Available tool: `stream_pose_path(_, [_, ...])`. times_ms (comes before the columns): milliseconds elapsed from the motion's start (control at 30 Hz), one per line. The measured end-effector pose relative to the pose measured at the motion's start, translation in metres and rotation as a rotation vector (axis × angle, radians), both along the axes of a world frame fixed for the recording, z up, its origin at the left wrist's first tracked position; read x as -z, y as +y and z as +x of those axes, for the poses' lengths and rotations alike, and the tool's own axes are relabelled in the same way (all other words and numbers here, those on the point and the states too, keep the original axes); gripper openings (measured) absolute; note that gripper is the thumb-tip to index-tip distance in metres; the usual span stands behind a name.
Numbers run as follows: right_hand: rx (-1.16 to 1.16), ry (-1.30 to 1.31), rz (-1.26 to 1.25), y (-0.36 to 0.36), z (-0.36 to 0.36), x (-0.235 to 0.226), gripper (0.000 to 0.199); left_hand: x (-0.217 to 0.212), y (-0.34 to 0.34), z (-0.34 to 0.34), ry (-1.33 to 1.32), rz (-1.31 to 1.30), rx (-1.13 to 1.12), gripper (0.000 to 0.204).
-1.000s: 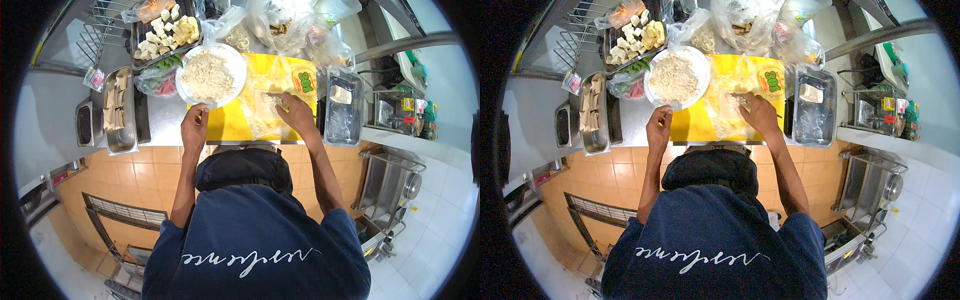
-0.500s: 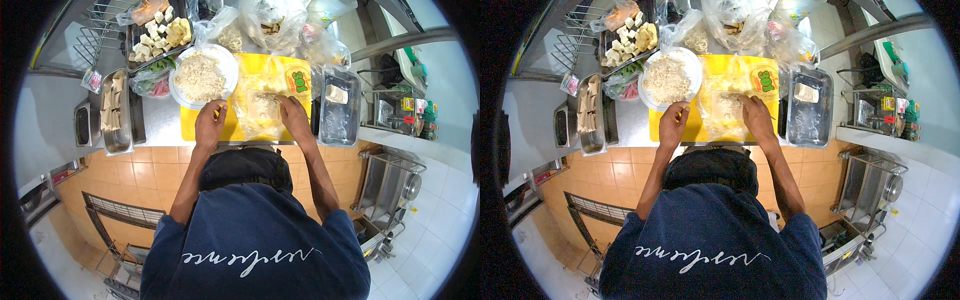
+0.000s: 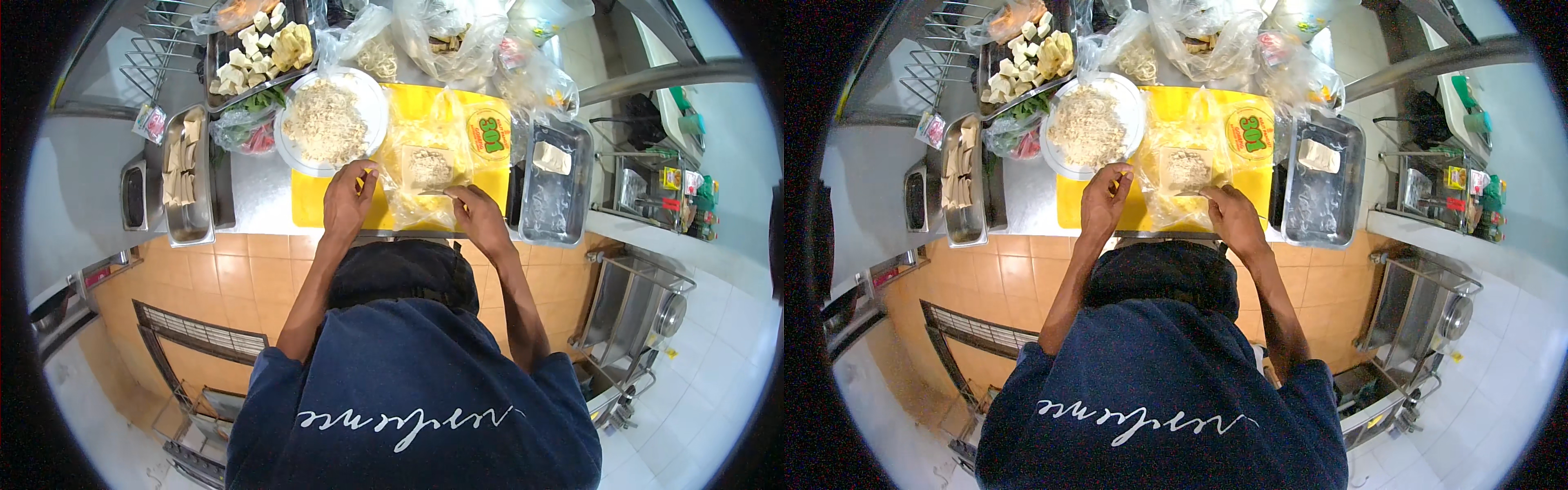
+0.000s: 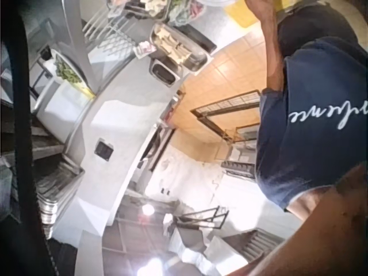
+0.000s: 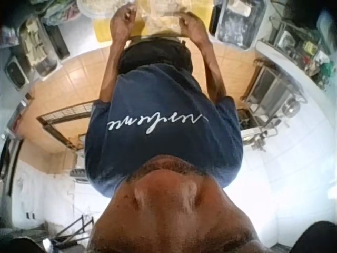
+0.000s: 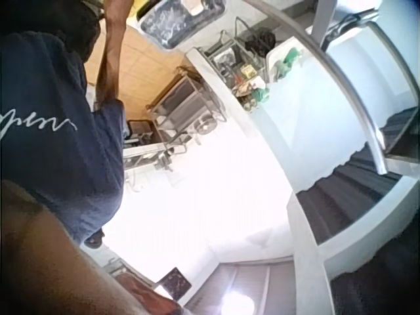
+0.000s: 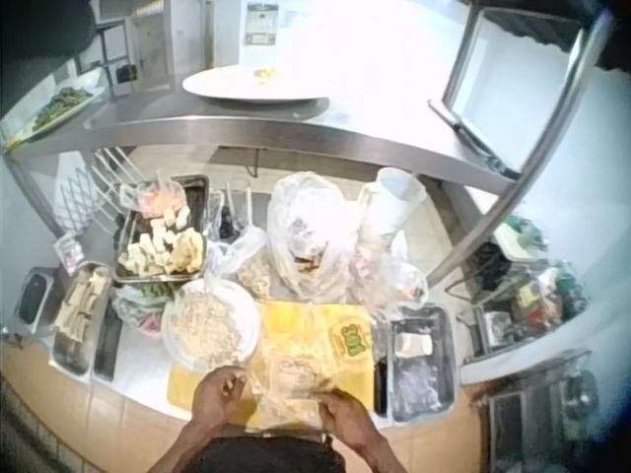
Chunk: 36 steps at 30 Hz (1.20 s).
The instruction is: The person prepares food by placing a filling onto a wrapper by hand, folding the wrapper, and placing the resulting dumpling into a metal tray.
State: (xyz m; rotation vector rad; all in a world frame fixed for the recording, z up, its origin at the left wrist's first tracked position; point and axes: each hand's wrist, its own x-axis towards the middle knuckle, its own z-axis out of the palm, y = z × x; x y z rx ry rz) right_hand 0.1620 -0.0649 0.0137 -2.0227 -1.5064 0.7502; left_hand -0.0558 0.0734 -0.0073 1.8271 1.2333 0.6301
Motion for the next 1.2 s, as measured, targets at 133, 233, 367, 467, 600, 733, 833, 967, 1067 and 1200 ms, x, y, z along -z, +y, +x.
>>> stream_pose_path(133, [0.004, -0.022, 0.001, 0.0, 0.003, 0.015, 0.025, 0.001, 0.0, 0.001, 0.007, -0.011, 0.0, 0.017])
stream_pose_path(233, [0.035, -0.072, 0.121, 0.006, 0.005, 0.02, 0.025, 0.004, 0.0, 0.001, -0.003, -0.008, -0.02, 0.017])
stream_pose_path(367, [0.065, -0.019, 0.1, 0.016, 0.007, 0.006, 0.026, 0.007, 0.0, 0.0, 0.025, 0.03, -0.021, 0.019])
stream_pose_path(467, [0.107, -0.01, 0.097, 0.025, 0.01, 0.005, 0.026, 0.007, 0.001, 0.003, -0.002, 0.035, -0.003, 0.019])
stream_pose_path(600, [0.131, -0.115, 0.183, 0.033, 0.012, 0.022, 0.027, -0.006, 0.001, 0.015, -0.01, -0.012, 0.019, 0.015])
stream_pose_path(733, [0.075, -0.114, 0.231, 0.03, 0.007, 0.027, 0.027, -0.006, 0.002, 0.019, -0.011, -0.011, 0.012, 0.014])
stream_pose_path(833, [0.1, -0.088, 0.189, 0.033, 0.007, 0.015, 0.027, 0.0, 0.002, 0.018, -0.013, 0.025, 0.036, 0.019])
stream_pose_path(967, [0.094, -0.112, 0.195, 0.045, 0.007, 0.016, 0.027, -0.001, 0.002, 0.018, -0.003, 0.016, 0.048, 0.019])
stream_pose_path(1067, [0.063, -0.154, 0.222, 0.041, 0.006, 0.031, 0.027, -0.008, 0.001, 0.02, -0.001, -0.001, 0.046, 0.017])
stream_pose_path(1200, [0.04, -0.078, 0.187, 0.035, 0.004, 0.018, 0.027, -0.001, 0.001, 0.014, -0.007, 0.03, 0.028, 0.018])
